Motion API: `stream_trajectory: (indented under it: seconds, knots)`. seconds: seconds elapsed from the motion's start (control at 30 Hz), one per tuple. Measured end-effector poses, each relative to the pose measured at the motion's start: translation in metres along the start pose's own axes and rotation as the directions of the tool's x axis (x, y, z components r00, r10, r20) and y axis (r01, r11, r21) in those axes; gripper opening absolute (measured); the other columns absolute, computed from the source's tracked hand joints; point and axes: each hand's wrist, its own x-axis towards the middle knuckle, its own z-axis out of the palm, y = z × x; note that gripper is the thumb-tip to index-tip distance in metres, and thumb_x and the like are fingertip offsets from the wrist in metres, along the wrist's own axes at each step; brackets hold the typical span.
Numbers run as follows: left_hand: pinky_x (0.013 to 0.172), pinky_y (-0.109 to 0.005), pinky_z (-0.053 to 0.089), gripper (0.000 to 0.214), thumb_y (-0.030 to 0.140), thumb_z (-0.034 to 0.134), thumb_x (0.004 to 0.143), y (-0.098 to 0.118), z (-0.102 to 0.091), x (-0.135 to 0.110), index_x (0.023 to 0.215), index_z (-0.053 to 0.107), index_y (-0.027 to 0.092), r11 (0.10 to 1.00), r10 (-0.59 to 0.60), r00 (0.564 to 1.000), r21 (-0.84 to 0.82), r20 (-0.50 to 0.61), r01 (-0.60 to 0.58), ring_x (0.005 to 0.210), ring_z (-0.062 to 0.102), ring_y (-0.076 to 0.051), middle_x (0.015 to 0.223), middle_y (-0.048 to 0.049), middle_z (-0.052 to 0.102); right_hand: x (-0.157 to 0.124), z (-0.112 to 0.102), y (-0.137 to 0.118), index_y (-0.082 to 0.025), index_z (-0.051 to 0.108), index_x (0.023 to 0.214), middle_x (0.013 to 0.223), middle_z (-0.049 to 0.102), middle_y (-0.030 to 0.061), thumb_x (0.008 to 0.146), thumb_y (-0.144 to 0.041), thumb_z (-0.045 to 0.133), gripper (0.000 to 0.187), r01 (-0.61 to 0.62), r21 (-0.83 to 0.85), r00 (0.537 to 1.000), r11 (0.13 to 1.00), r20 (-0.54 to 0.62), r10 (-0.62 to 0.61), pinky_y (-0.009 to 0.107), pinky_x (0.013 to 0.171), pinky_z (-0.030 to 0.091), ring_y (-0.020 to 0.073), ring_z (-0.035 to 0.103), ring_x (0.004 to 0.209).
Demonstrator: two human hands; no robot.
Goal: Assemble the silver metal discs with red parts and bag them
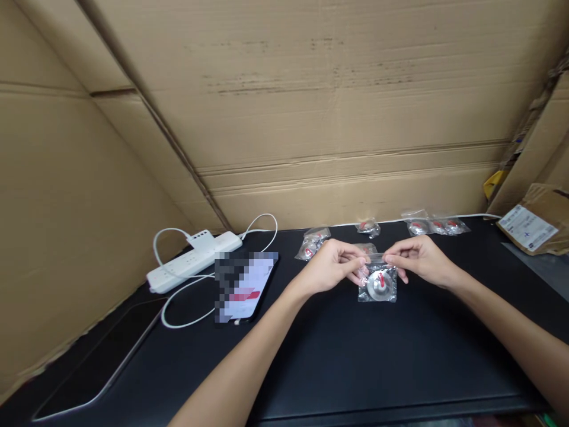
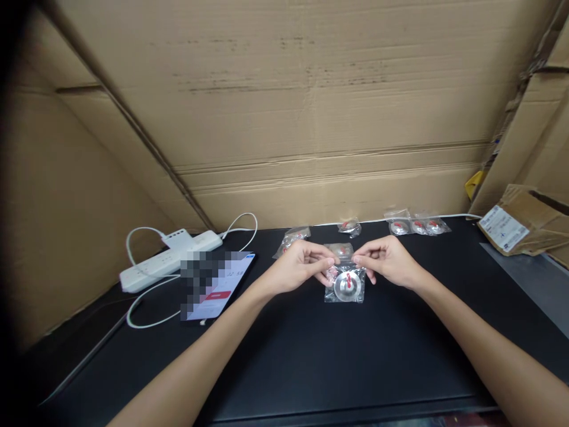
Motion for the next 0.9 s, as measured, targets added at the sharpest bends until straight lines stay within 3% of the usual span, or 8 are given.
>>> stream_trajectory:
  seconds: [0.2, 0.37, 0.5, 0.6, 0.7, 0.9]
  knots:
    - [0.063, -0.030, 0.064, 0.024, 0.034, 0.072, 0.083, 0.002, 0.000, -0.001, 0.091, 0.074, 0.012, 1.000, 0.006, 0.999, -0.013, -0.035, -0.007, 0.063, 0.073, -0.018, 0.076, -0.0090, 0.073, -0.002, -0.002, -0.003, -0.016, 0.077, 0.087, 0.070, 0.069, 0.0038, 0.080, -0.040, 0.076, 0.025, -0.002, 0.066, 1.000, 0.998, 0.003, 0.002, 0.027, 0.047, 0.051, 0.0101, 0.058, 0.047]
    - [0.065, -0.030, 0.064, 0.026, 0.035, 0.072, 0.083, -0.002, -0.005, 0.000, 0.092, 0.073, 0.010, 0.997, 0.069, 0.991, -0.019, -0.115, -0.072, 0.064, 0.072, -0.017, 0.077, -0.0080, 0.073, -0.003, 0.004, 0.001, -0.016, 0.074, 0.098, 0.072, 0.068, 0.0040, 0.080, -0.038, 0.077, 0.029, -0.037, 0.173, 0.997, 0.984, -0.064, 0.049, 0.028, 0.053, 0.052, 0.0113, 0.059, 0.055]
    - [0.063, -0.030, 0.063, 0.026, 0.034, 0.074, 0.081, -0.005, -0.009, 0.001, 0.091, 0.072, 0.010, 0.993, 0.106, 0.972, -0.030, -0.209, -0.115, 0.064, 0.070, -0.015, 0.076, -0.0061, 0.072, -0.001, 0.017, 0.008, -0.016, 0.068, 0.111, 0.090, 0.069, 0.0068, 0.077, -0.035, 0.080, 0.041, -0.109, 0.156, 0.994, 0.982, 0.025, 0.106, 0.026, 0.055, 0.052, 0.0148, 0.063, 0.071]
    - [0.060, -0.028, 0.062, 0.026, 0.035, 0.074, 0.082, -0.004, -0.011, 0.001, 0.092, 0.073, 0.011, 0.993, 0.102, 0.968, -0.036, -0.229, -0.113, 0.062, 0.070, -0.015, 0.080, -0.0064, 0.072, -0.002, 0.023, 0.010, -0.015, 0.067, 0.101, 0.079, 0.066, 0.0037, 0.079, -0.035, 0.078, 0.031, -0.148, 0.121, 0.987, 0.982, 0.086, 0.138, 0.023, 0.052, 0.046, 0.0125, 0.060, 0.066]
    - [0.059, -0.028, 0.062, 0.027, 0.036, 0.073, 0.083, -0.002, -0.010, 0.001, 0.095, 0.072, 0.012, 0.993, 0.091, 0.966, -0.052, -0.242, -0.107, 0.061, 0.071, -0.015, 0.085, -0.0067, 0.071, -0.003, 0.022, 0.009, -0.016, 0.064, 0.088, 0.075, 0.067, 0.0028, 0.080, -0.035, 0.077, 0.025, -0.147, 0.141, 0.988, 0.979, 0.073, 0.138, 0.021, 0.049, 0.040, 0.0088, 0.053, 0.058]
    - [0.062, -0.033, 0.064, 0.035, 0.038, 0.067, 0.088, -0.004, -0.005, 0.003, 0.109, 0.067, 0.010, 0.989, 0.009, 0.960, -0.137, -0.279, -0.049, 0.066, 0.071, -0.019, 0.076, -0.0069, 0.068, -0.003, 0.015, 0.008, -0.016, 0.062, 0.081, 0.071, 0.063, 0.0008, 0.079, -0.034, 0.078, 0.024, -0.173, 0.267, 0.985, 0.948, 0.056, 0.164, 0.022, 0.049, 0.042, 0.0089, 0.054, 0.056]
